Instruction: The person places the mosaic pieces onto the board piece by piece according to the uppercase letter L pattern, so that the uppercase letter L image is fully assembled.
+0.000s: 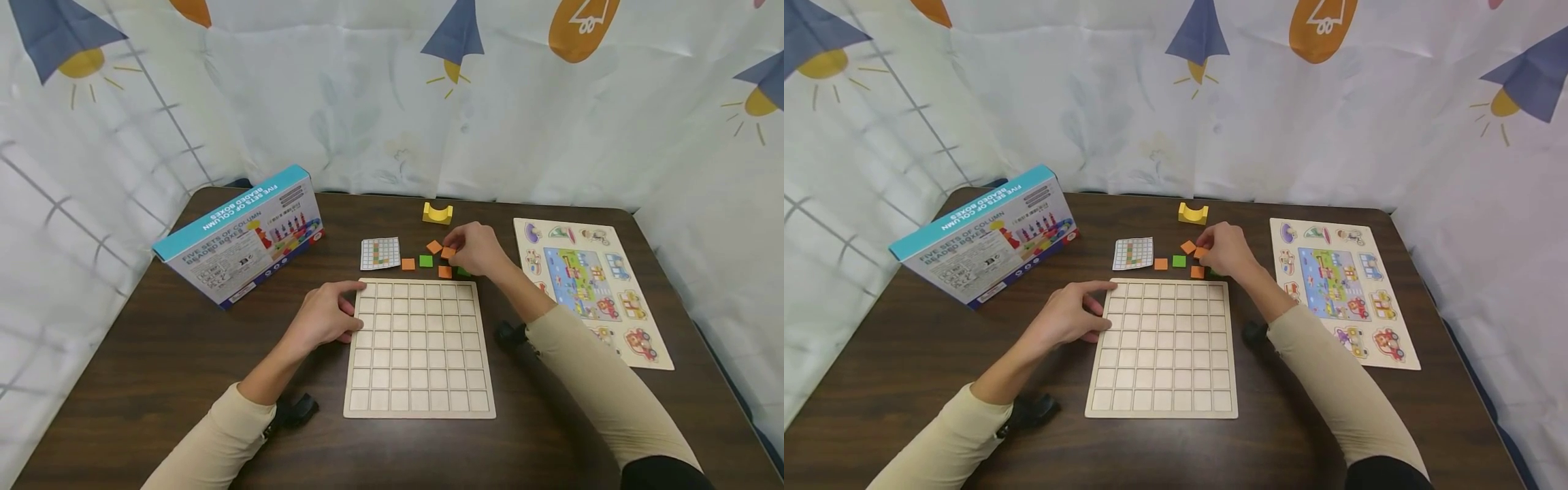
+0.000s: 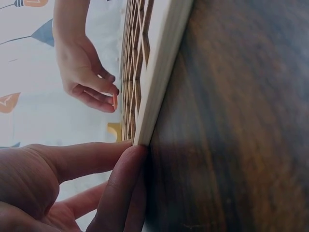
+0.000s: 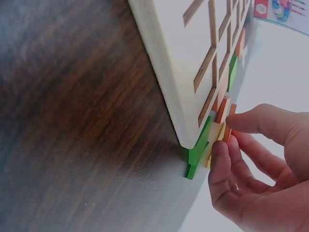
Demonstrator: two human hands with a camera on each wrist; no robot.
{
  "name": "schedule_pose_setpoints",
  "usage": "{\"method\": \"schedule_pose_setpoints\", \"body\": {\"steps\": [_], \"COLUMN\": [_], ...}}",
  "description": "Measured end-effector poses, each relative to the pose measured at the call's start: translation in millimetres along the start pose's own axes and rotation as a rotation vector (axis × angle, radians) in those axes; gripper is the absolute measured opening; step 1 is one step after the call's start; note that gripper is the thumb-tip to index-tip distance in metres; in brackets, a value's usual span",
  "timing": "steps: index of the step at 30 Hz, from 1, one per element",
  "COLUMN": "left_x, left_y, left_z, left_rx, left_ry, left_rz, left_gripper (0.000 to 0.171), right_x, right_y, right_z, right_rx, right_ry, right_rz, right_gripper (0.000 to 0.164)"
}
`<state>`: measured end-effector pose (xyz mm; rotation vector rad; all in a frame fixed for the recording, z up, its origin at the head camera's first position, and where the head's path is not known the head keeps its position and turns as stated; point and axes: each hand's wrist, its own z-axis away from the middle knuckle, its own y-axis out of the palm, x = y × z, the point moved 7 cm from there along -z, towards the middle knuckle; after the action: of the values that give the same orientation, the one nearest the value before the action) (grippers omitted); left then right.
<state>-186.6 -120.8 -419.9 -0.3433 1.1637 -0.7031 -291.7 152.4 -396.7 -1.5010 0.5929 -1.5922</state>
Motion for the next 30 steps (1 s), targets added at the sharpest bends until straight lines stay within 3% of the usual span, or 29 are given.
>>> {"method": "schedule_pose_setpoints", "body": {"steps": [13, 30], "left_x": [-1.0, -5.2], "left_y": [-0.5, 1.0], "left_z": [-1.6, -5.1], "left_rx": [0.007, 0.015], "left_ry": [-0.008, 0.016], "left_rz": [-0.002, 0.009], "left_gripper": [0.073, 0.072], "right_x": [16, 42], "right_y": [3, 26], "right_z": [21, 41], "right_rx": [0.012, 0.066], "right_ry": [-0.041, -0.108], "right_rz": [-0.097, -0.143], "right_gripper": [0.024, 0.025]}}
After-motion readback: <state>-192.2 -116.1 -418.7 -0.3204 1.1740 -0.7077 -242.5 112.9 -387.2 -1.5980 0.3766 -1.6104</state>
